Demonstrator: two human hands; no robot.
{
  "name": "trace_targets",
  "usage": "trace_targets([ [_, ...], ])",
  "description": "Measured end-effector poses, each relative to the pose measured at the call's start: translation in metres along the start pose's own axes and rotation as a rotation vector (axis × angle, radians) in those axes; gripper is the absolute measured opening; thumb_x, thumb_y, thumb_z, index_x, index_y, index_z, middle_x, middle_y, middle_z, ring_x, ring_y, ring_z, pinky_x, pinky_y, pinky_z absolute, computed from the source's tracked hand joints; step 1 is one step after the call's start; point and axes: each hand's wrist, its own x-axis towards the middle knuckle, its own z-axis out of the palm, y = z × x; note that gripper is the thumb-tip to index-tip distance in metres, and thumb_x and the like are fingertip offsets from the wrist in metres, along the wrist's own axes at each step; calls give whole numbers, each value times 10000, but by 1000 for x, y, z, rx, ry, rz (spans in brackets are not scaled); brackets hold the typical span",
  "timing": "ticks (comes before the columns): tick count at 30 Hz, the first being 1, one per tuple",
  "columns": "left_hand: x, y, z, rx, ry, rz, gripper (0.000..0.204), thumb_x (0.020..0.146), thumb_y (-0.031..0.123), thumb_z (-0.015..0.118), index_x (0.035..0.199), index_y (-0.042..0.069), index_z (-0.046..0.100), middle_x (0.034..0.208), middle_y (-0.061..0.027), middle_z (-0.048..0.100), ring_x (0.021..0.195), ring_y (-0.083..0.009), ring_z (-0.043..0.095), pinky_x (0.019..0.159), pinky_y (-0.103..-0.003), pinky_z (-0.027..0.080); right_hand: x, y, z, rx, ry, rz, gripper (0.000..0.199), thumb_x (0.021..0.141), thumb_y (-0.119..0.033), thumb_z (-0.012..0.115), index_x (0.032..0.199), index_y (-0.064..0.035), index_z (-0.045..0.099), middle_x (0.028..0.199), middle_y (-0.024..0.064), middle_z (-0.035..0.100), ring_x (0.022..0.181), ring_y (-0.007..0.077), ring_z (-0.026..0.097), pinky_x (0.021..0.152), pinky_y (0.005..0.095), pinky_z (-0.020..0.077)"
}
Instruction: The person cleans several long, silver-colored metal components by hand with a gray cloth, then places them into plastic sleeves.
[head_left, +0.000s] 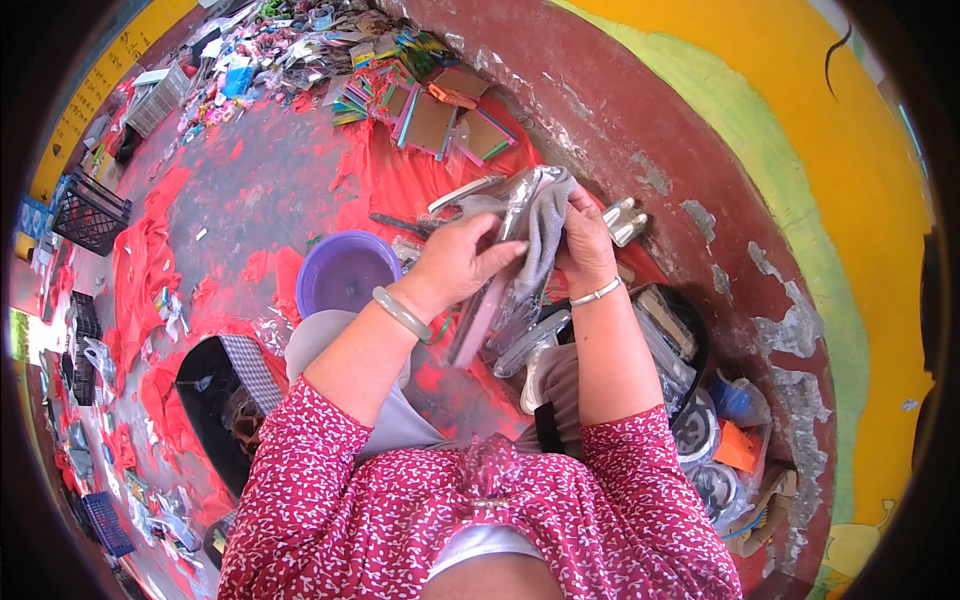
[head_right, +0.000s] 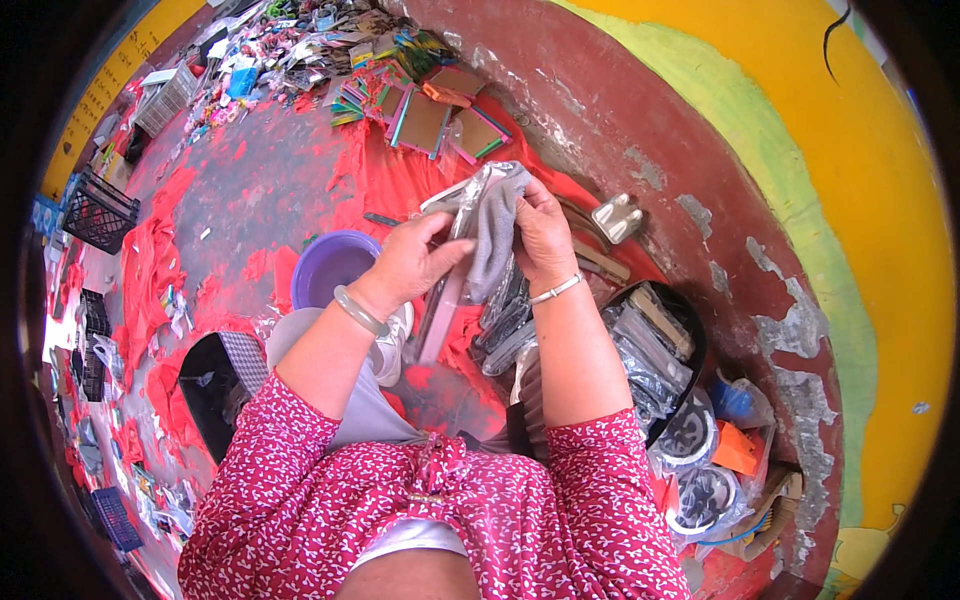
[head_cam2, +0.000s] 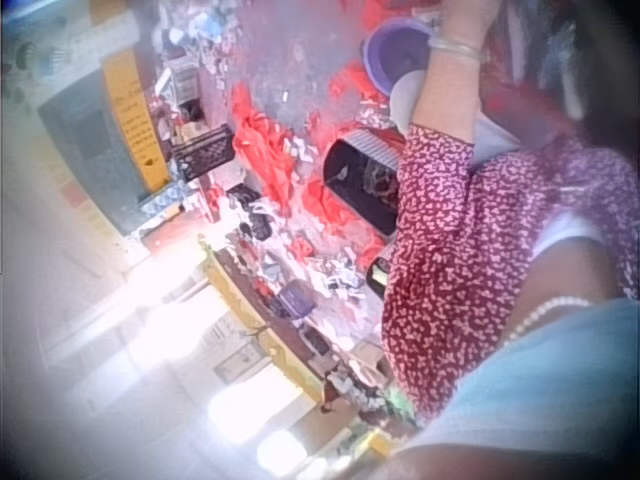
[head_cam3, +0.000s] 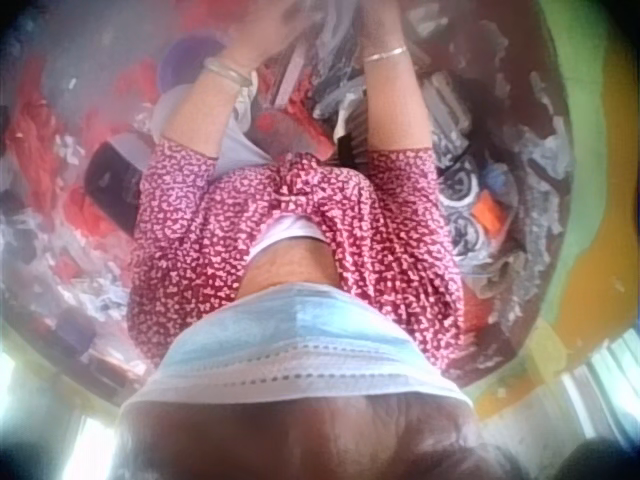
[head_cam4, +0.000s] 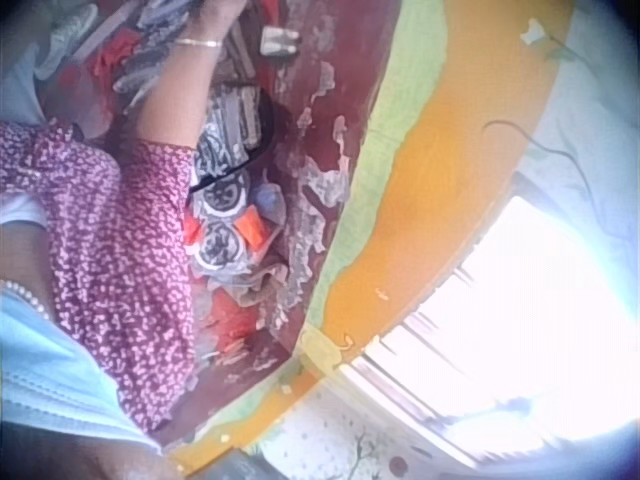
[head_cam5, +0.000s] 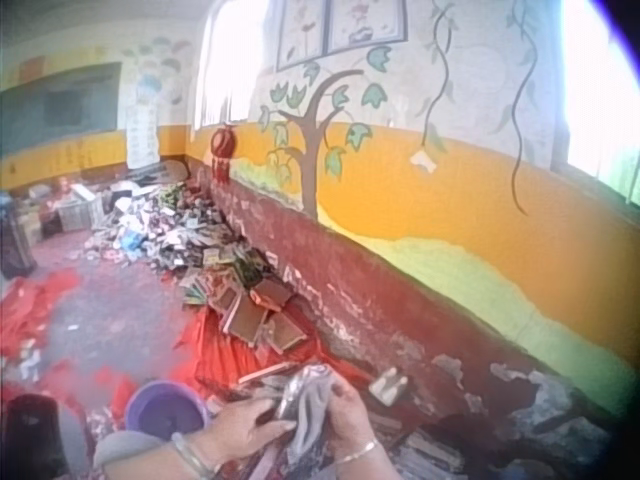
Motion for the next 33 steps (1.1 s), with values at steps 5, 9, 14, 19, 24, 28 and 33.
trace_targets([
  [5, 8, 1, -11, -118, 173, 163, 216, 817, 82, 608, 1011, 10, 546, 848, -40, 571, 757, -85, 556, 685, -228, 460, -1, 2, 0, -85, 19, -10, 210, 814, -54, 580, 1022, -33, 567, 944, 40, 621, 846, 134, 593, 776, 275, 476],
  [9, 9, 3, -9, 2, 198, 196, 139, 813, 52, 595, 940, 3, 566, 836, -30, 562, 767, -82, 551, 681, -218, 449, -4, 4, 7, -237, -33, -56, 259, 814, -10, 533, 1073, -16, 539, 978, 32, 599, 879, 111, 560, 806, 261, 440],
  [14, 6, 2, -14, -63, 148, 54, 65, 813, 34, 564, 877, 28, 553, 780, 9, 547, 717, -61, 513, 649, -210, 426, -7, 1, 12, -259, -46, 1, 258, 813, -26, 548, 1070, -11, 540, 973, 36, 602, 875, 115, 564, 806, 260, 443],
  [19, 9, 5, -33, -549, 51, -93, 41, 803, 56, 565, 837, 68, 546, 759, 42, 523, 673, -46, 467, 639, -206, 398, -7, -2, 9, -150, -137, 39, 278, 804, -67, 591, 1067, 5, 538, 967, 52, 614, 871, 131, 584, 803, 260, 455],
  [24, 11, 4, -44, -507, 72, -46, 43, 814, 87, 561, 843, 59, 546, 757, 31, 535, 698, -56, 486, 653, -202, 398, -7, -2, 12, -153, -189, 84, 282, 796, -94, 609, 1052, 5, 545, 958, 53, 617, 864, 129, 584, 798, 259, 456],
  [28, 12, -1, -41, -631, 116, -67, 76, 828, 128, 571, 857, 61, 551, 760, 24, 541, 706, -64, 495, 659, -209, 406, -5, 1, 9, -128, -179, 47, 257, 798, -77, 602, 1039, -1, 552, 950, 47, 618, 855, 124, 583, 791, 259, 458],
  [33, 14, 7, -25, -719, 131, -196, 106, 847, 157, 575, 875, 56, 561, 782, 20, 563, 737, -65, 516, 675, -213, 419, -2, 5, 7, -134, -32, -2, 242, 802, -45, 593, 1039, -11, 555, 944, 38, 618, 849, 117, 580, 791, 260, 456],
])
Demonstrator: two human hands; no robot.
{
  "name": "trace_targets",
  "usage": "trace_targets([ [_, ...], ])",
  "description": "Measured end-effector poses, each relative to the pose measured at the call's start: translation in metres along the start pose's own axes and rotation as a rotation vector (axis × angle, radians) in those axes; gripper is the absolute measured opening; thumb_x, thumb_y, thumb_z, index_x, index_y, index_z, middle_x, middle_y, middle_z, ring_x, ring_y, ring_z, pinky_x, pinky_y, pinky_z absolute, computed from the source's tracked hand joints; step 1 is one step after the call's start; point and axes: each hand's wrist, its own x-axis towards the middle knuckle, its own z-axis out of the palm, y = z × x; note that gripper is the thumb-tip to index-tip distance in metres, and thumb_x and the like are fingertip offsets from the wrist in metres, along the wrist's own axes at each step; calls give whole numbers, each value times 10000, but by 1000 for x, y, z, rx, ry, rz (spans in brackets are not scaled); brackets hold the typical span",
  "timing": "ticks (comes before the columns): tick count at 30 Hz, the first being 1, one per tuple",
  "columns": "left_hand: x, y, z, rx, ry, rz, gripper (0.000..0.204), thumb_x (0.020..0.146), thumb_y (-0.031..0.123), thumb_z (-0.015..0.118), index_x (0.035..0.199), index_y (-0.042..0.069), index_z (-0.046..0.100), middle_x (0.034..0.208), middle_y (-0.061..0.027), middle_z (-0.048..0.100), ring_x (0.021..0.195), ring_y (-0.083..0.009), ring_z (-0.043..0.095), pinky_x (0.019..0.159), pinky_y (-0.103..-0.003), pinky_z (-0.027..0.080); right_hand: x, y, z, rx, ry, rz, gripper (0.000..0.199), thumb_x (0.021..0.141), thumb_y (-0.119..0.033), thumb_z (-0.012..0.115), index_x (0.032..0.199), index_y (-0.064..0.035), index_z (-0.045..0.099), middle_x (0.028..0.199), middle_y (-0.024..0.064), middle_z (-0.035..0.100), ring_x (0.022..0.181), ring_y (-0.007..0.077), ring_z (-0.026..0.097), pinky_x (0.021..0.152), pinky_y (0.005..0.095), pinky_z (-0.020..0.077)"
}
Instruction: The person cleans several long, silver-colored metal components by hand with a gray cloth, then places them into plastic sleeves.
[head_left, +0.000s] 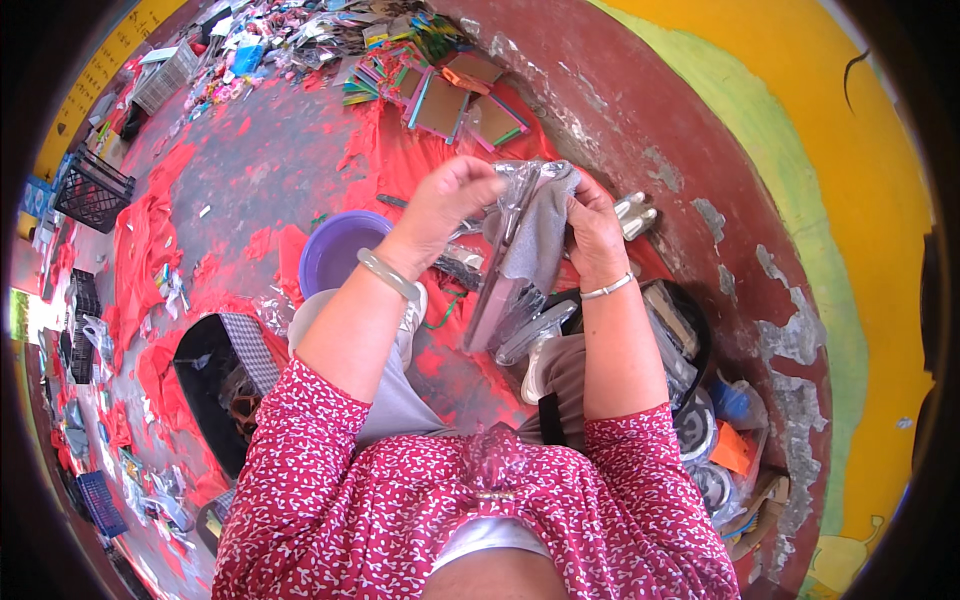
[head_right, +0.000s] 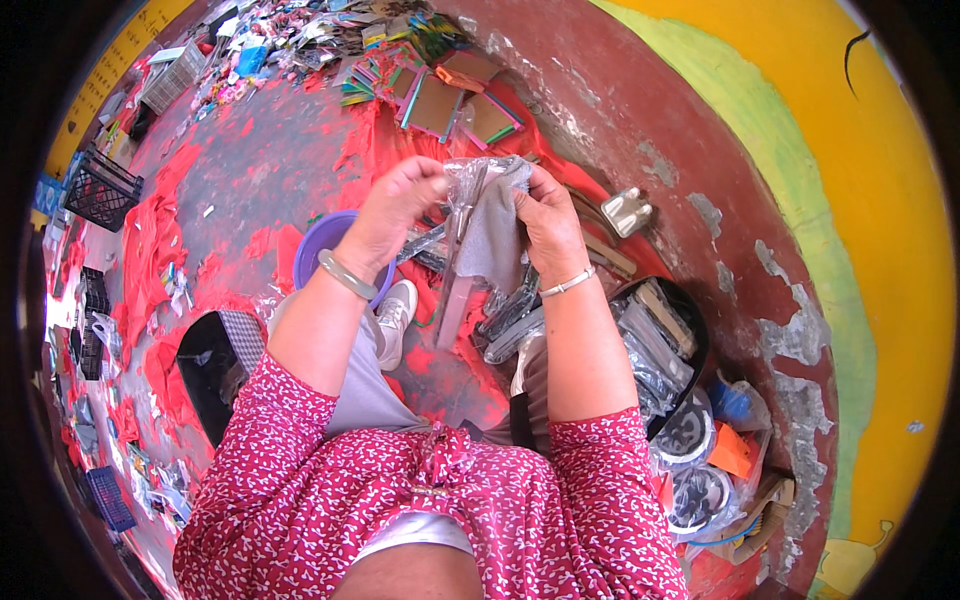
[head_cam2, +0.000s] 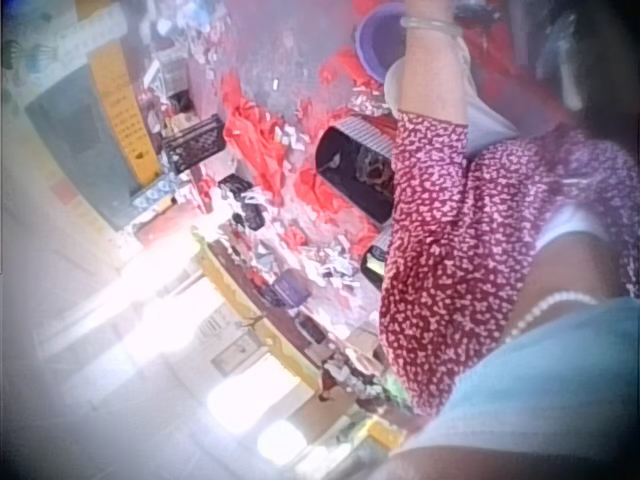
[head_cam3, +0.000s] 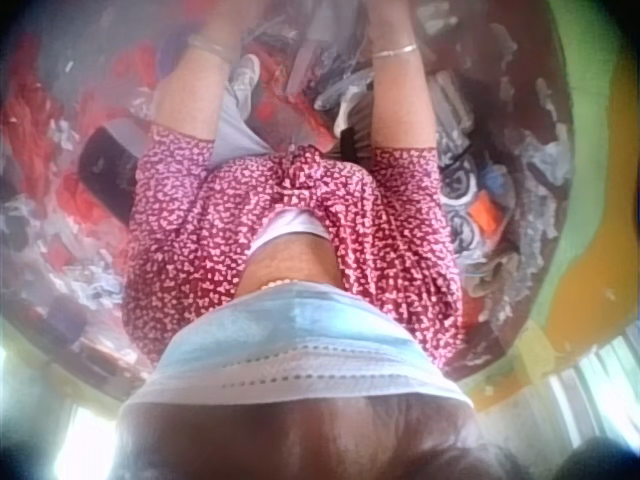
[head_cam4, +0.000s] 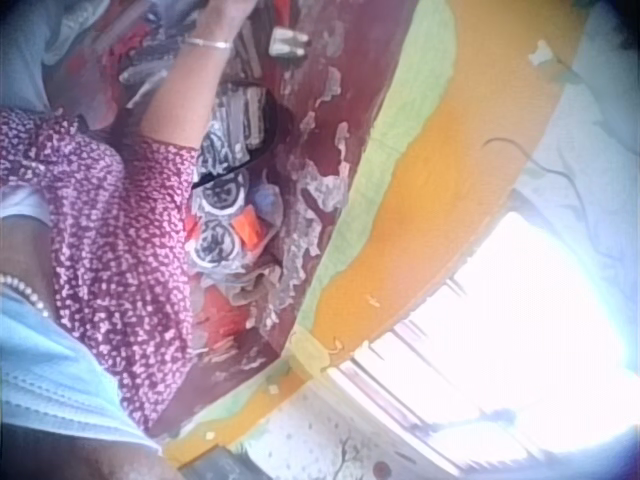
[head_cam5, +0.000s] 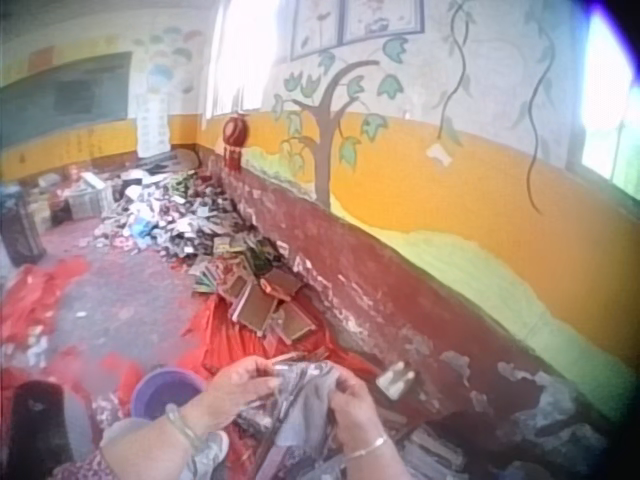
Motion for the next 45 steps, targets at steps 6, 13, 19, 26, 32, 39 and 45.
trace_targets([
  [6, 1, -10, 0, 73, 72, 77, 132, 860, 133, 558, 887, 24, 628, 769, 6, 607, 687, -63, 536, 652, -207, 427, 0, -3, 0, -16, -39, -5, 246, 797, -46, 600, 1037, -14, 557, 949, 37, 617, 853, 118, 580, 790, 258, 454],
  [13, 5, -11, -9, -116, 58, 86, 152, 875, 180, 546, 931, 43, 577, 825, 10, 582, 704, -60, 528, 658, -202, 427, 1, 6, 9, -6, -21, 15, 229, 813, -29, 562, 1041, -8, 556, 958, 39, 610, 854, 123, 580, 795, 264, 454],
  [19, -7, 0, 12, -18, -194, -113, 353, 816, 166, 628, 1102, 28, 474, 982, -26, 544, 871, -98, 533, 795, -257, 446, 6, 8, -2, 2, 169, -47, 202, 851, -2, 482, 1039, -16, 557, 967, 44, 604, 852, 128, 578, 781, 267, 461],
  [26, -7, 7, 8, 25, -232, -168, 362, 799, 124, 635, 1113, -2, 508, 956, -31, 568, 854, -89, 538, 766, -249, 441, 3, -6, -12, 241, 83, -75, 372, 805, -246, 632, 1095, -37, 531, 1003, 61, 593, 923, 153, 571, 793, 276, 459],
  [32, -9, -9, -13, 616, -273, 42, 243, 795, 75, 603, 1019, -14, 577, 842, -7, 594, 753, -83, 541, 692, -239, 449, 4, -15, -3, -363, -62, -116, 582, 682, -154, 655, 1206, -12, 445, 1054, 86, 558, 934, 160, 549, 834, 292, 438],
  [39, -6, -10, -13, 884, -302, 38, 296, 709, 76, 560, 999, 30, 598, 783, -103, 619, 746, -149, 589, 700, -284, 464, -1, 7, 2, -693, -23, 1, 245, 699, -28, 650, 940, 3, 614, 793, -10, 613, 741, 55, 541, 689, 206, 446],
  [45, -9, -2, -3, 664, -262, 14, 281, 727, 21, 527, 998, -4, 595, 856, -93, 638, 787, -143, 592, 724, -275, 472, -2, 16, 14, -590, 142, -246, 158, 754, 1, 632, 912, -10, 641, 792, -27, 613, 730, 33, 522, 661, 193, 440],
])
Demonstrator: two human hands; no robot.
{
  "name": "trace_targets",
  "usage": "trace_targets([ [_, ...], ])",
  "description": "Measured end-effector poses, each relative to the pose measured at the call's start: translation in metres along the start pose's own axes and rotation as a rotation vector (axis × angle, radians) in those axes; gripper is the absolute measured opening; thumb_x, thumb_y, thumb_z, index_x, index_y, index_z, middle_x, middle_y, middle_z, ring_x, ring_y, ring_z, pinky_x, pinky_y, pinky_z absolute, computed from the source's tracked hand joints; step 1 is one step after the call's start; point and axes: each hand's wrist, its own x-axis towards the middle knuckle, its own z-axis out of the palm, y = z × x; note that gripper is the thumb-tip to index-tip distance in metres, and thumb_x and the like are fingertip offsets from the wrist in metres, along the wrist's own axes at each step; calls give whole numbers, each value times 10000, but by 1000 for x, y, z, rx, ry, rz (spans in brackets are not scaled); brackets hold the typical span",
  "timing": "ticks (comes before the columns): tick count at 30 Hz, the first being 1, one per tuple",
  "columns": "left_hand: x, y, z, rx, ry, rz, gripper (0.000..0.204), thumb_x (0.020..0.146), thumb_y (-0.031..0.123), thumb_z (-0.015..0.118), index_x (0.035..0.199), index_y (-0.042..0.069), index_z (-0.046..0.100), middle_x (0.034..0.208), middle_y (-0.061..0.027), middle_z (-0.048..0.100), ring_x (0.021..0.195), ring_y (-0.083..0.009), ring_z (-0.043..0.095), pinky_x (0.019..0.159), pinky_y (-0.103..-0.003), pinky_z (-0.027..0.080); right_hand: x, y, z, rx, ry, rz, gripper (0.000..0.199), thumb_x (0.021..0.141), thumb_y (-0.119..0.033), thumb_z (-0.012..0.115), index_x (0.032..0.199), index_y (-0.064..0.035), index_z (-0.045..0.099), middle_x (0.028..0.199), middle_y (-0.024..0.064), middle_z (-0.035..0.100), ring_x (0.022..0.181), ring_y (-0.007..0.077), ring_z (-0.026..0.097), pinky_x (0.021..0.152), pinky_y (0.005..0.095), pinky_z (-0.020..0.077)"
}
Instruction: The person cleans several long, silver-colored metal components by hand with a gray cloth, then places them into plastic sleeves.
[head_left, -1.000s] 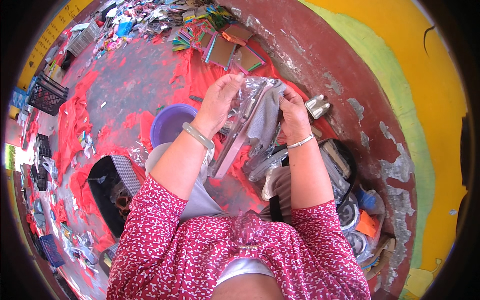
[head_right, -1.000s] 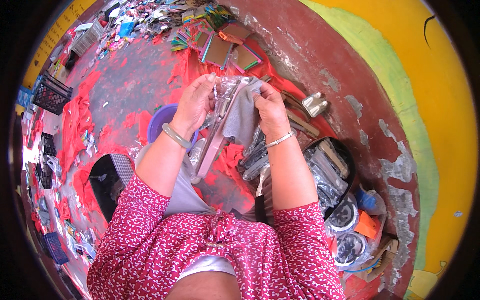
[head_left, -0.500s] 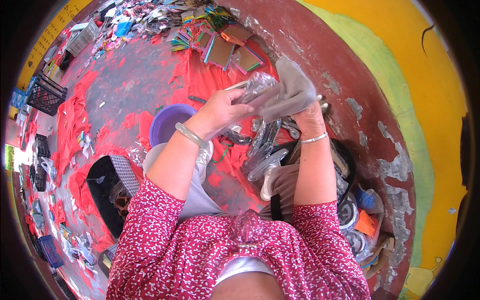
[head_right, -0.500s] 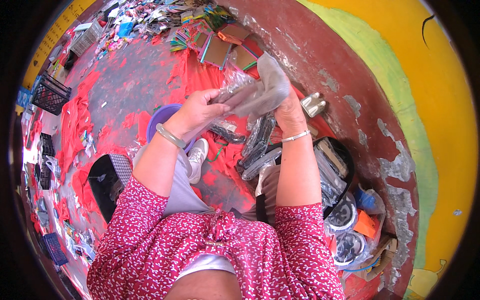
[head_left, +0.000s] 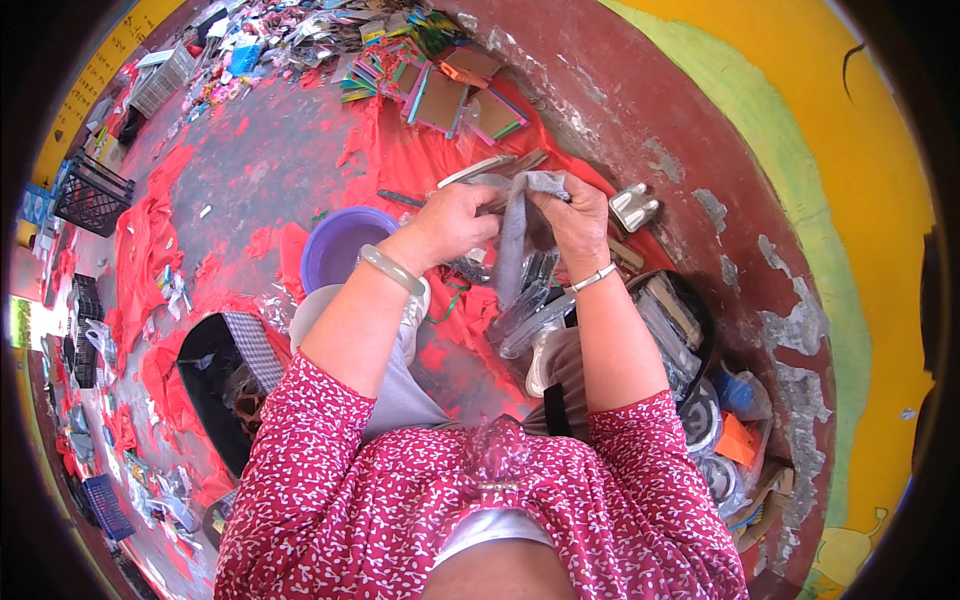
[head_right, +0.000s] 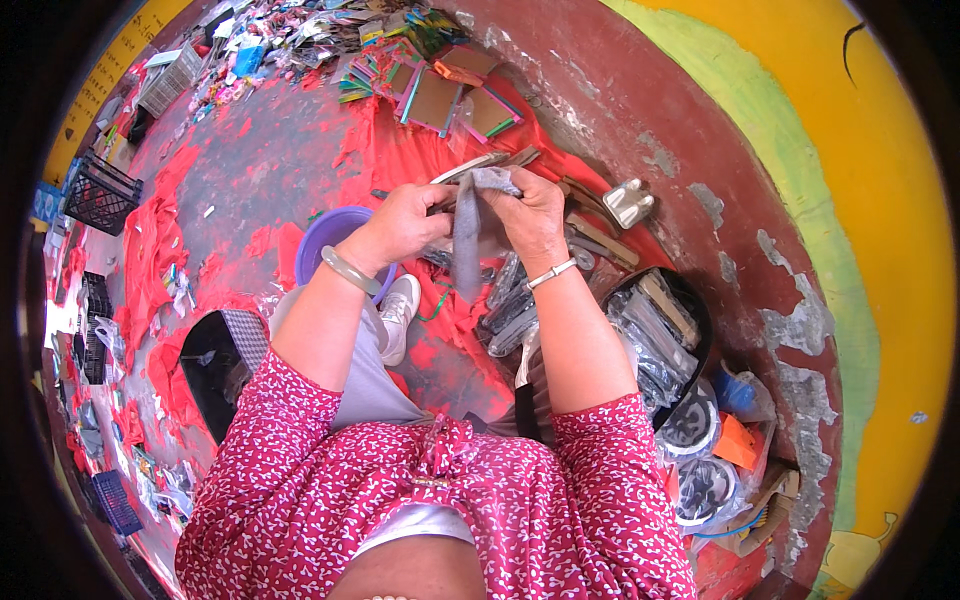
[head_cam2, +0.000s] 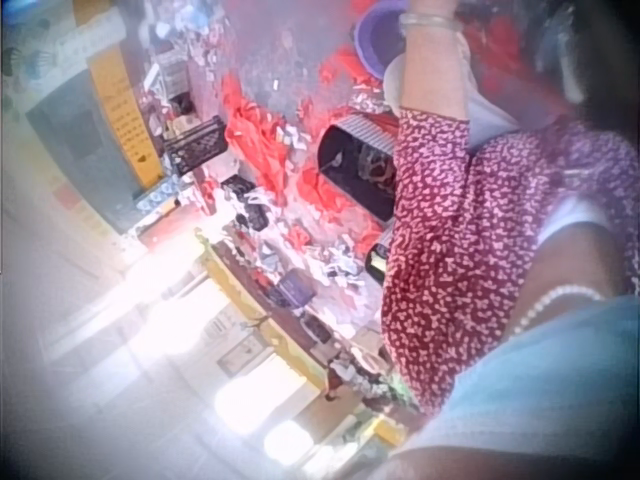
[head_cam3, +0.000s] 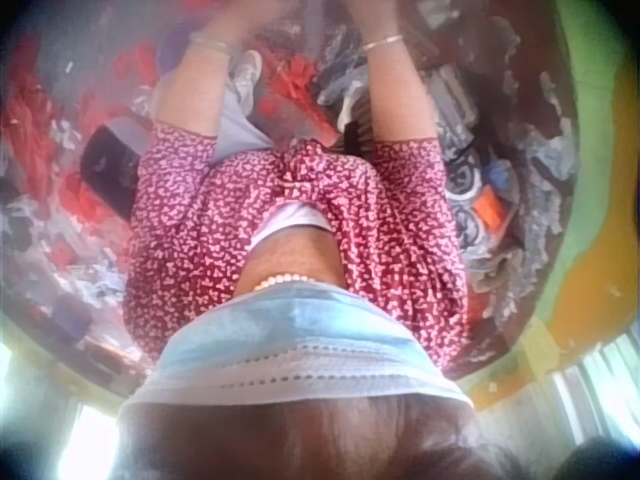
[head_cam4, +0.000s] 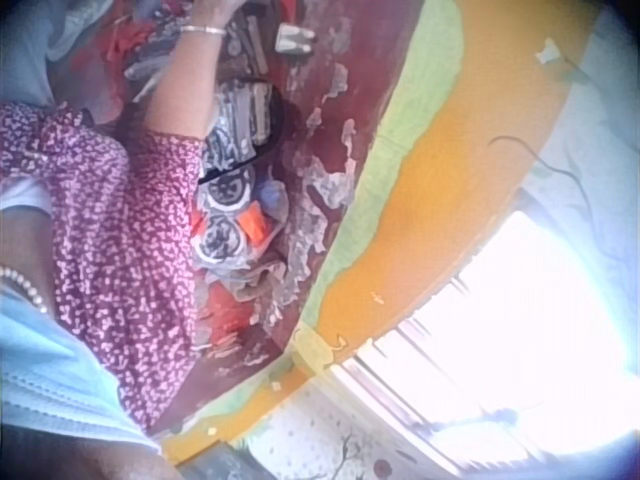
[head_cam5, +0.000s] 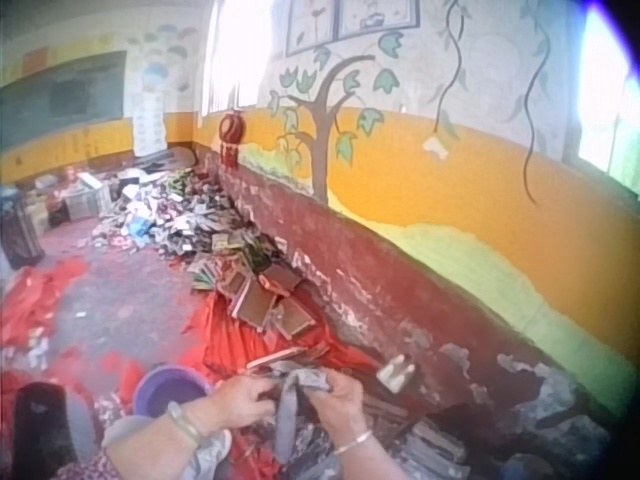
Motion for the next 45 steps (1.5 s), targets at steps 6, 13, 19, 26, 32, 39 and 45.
trace_targets([
  [6, 3, -1, 13, -43, 25, 86, 254, 768, 29, 543, 1012, -17, 597, 831, -56, 634, 753, -93, 570, 702, -255, 469, 3, -6, 8, 141, 254, -41, 140, 789, -50, 637, 925, -24, 656, 785, -56, 597, 723, 28, 515, 652, 178, 430],
  [13, 8, 4, 31, 30, 92, 165, 306, 789, 46, 551, 1093, 25, 582, 774, -60, 635, 702, -77, 566, 665, -251, 470, 11, -2, 2, 395, 467, -4, 80, 824, -61, 608, 869, -15, 656, 761, -22, 596, 668, 45, 521, 596, 185, 424],
  [19, 7, 5, 31, 62, 50, 98, 334, 785, 73, 571, 1118, 49, 579, 652, -3, 560, 587, -41, 487, 552, -226, 430, 10, -8, -7, 471, 473, 145, 120, 858, -105, 564, 834, -14, 639, 730, 4, 603, 625, 71, 540, 564, 201, 432],
  [26, -4, -11, 15, -81, 109, -33, 230, 777, 102, 588, 991, 26, 620, 676, -61, 576, 597, -84, 494, 568, -251, 419, 39, 21, -90, 899, 408, 236, 343, 888, -332, 398, 1015, -37, 518, 1032, 182, 562, 939, 348, 553, 797, 496, 479],
  [32, -1, 0, -5, -610, 189, -92, 219, 817, 104, 602, 998, -19, 593, 823, -17, 592, 704, -80, 542, 635, -236, 447, 24, -20, -64, 1133, 65, 206, 409, 870, -358, 458, 1158, -70, 490, 1173, 125, 514, 1072, 297, 497, 891, 474, 433],
  [39, 5, 0, 32, -515, 130, -79, 194, 820, 57, 565, 994, -25, 589, 857, -20, 600, 747, -77, 540, 670, -234, 452, 9, -17, 10, 548, 139, 192, 221, 772, 29, 599, 982, -30, 565, 901, 20, 605, 772, 104, 575, 697, 237, 475],
  [45, 13, -23, 45, -210, 100, -5, 160, 838, 55, 534, 961, -30, 591, 842, -8, 606, 777, -52, 525, 688, -220, 451, 16, -2, 10, 459, 433, 184, 113, 801, -72, 604, 903, -25, 596, 767, 10, 601, 644, 96, 548, 591, 228, 447],
])
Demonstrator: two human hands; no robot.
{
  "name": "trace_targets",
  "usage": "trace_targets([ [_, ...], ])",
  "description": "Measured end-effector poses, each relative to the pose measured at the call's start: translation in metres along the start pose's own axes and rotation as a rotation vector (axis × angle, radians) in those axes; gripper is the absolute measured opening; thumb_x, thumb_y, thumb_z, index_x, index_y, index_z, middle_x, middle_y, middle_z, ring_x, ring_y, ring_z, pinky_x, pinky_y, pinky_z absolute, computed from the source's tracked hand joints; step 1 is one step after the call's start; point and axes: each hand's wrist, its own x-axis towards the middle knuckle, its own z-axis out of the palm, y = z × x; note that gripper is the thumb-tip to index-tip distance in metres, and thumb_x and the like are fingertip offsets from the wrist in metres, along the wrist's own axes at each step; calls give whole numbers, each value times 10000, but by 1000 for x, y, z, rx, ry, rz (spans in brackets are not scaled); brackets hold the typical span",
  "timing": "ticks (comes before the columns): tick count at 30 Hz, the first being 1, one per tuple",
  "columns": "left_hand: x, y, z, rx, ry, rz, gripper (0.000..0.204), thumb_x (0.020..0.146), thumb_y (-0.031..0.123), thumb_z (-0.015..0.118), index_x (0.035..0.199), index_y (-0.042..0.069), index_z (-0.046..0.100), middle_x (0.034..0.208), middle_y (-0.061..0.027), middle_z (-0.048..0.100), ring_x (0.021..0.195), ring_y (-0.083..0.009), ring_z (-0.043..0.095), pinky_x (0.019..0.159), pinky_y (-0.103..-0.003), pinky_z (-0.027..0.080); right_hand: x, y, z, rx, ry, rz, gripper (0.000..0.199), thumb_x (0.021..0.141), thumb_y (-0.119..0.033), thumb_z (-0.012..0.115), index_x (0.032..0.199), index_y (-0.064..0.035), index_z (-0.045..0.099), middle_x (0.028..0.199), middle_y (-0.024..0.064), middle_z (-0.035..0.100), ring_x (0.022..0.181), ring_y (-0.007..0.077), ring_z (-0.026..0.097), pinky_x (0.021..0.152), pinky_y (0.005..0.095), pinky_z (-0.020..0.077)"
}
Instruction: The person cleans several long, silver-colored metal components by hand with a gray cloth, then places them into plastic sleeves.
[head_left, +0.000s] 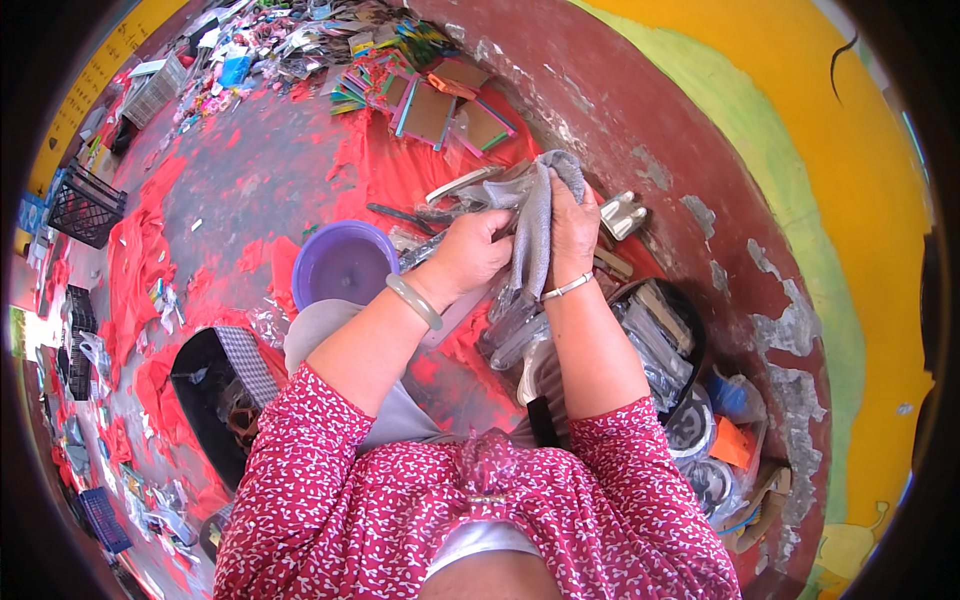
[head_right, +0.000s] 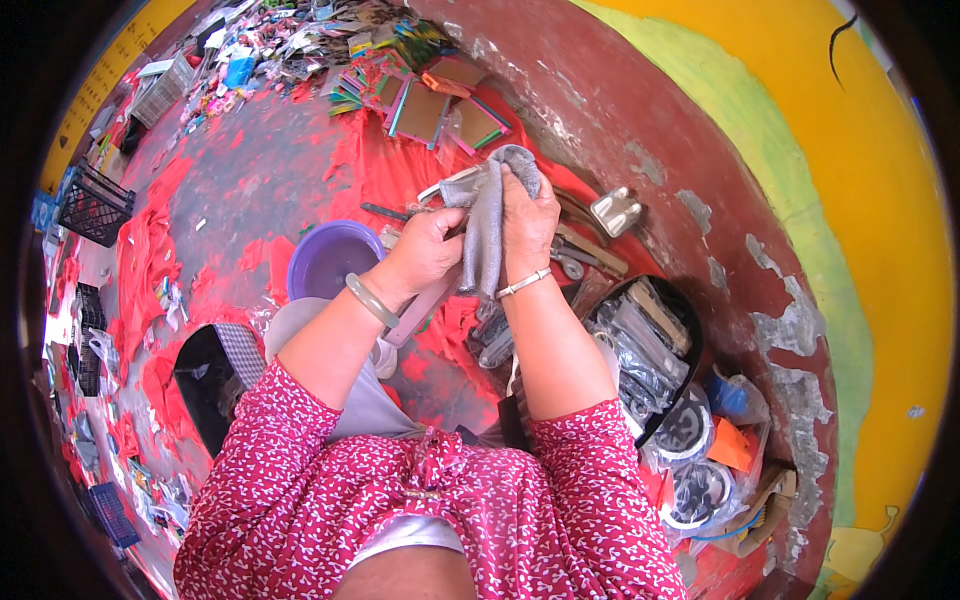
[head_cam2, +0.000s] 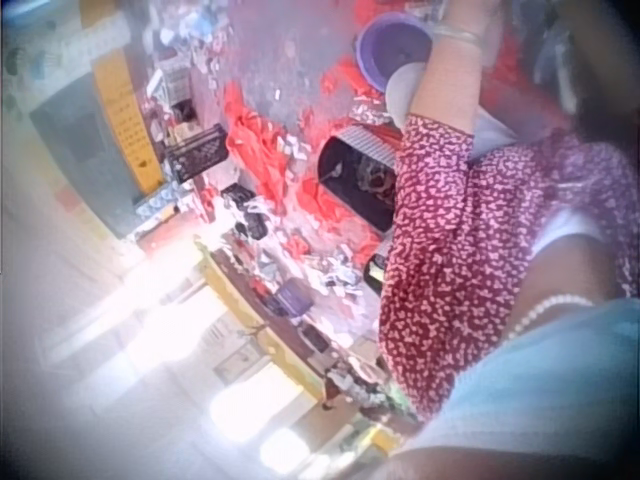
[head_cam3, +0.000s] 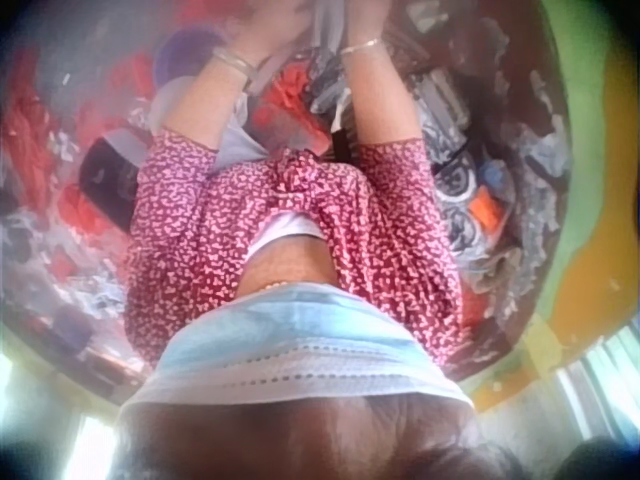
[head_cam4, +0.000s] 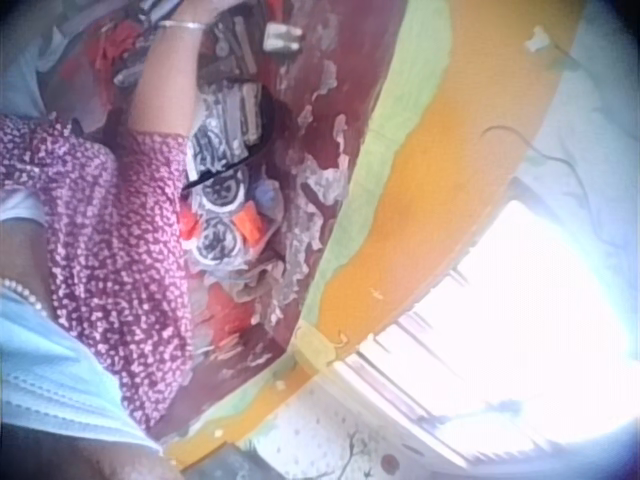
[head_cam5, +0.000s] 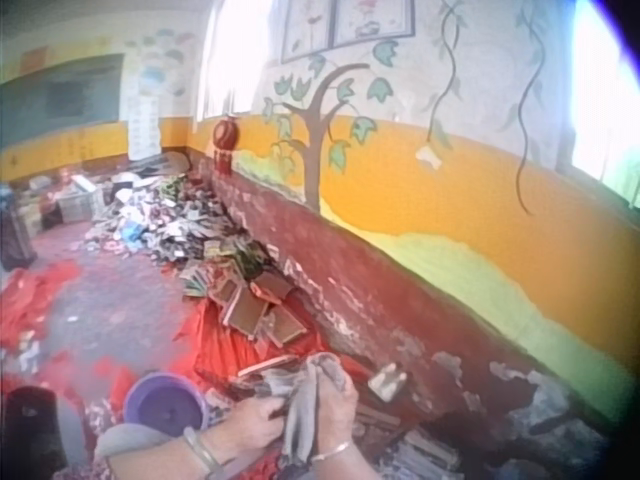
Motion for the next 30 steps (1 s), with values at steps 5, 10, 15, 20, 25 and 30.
trace_targets([
  [5, 1, 5, 8, 110, 7, 37, 183, 769, 69, 555, 928, -8, 604, 781, -112, 619, 693, -149, 585, 646, -279, 465, 4, -9, -10, -16, -6, 113, 118, 785, -127, 588, 835, -22, 610, 720, 25, 595, 593, 114, 538, 555, 249, 444],
  [10, 0, -1, 8, 163, 16, 103, 198, 747, 81, 559, 924, 7, 609, 736, -135, 614, 658, -183, 595, 624, -301, 470, 10, -5, -17, 28, -5, 241, 87, 793, -103, 574, 827, -26, 597, 705, 59, 597, 587, 155, 564, 536, 276, 461],
  [15, 0, -1, 1, 410, -38, 142, 248, 757, 14, 518, 989, 10, 605, 727, -69, 629, 660, -75, 572, 615, -249, 476, 8, 4, -16, 56, 133, 62, 125, 808, -141, 595, 845, -22, 597, 725, 52, 600, 607, 142, 564, 547, 260, 456],
  [20, -3, -14, -2, 172, -67, 58, 229, 738, 133, 614, 924, 0, 607, 678, -101, 586, 628, -116, 556, 603, -283, 451, 23, -2, -27, 247, 75, 85, 306, 879, -321, 487, 939, -31, 565, 809, 69, 588, 689, 171, 561, 591, 308, 458],
  [25, -5, 4, -26, -47, 54, -23, 249, 764, 149, 646, 953, -9, 607, 721, -34, 586, 657, -63, 531, 608, -242, 442, 36, -44, -46, 268, -10, 160, 576, 886, -510, 331, 1113, -11, 508, 857, 98, 589, 793, 225, 562, 695, 328, 476],
  [30, -4, 22, -25, -410, 68, -62, 234, 810, 132, 619, 1006, 8, 591, 815, -6, 598, 690, -62, 547, 646, -219, 462, 18, -38, -14, 267, -326, 171, 528, 894, -497, 341, 1116, -42, 491, 1043, 124, 562, 921, 248, 553, 799, 367, 460],
])
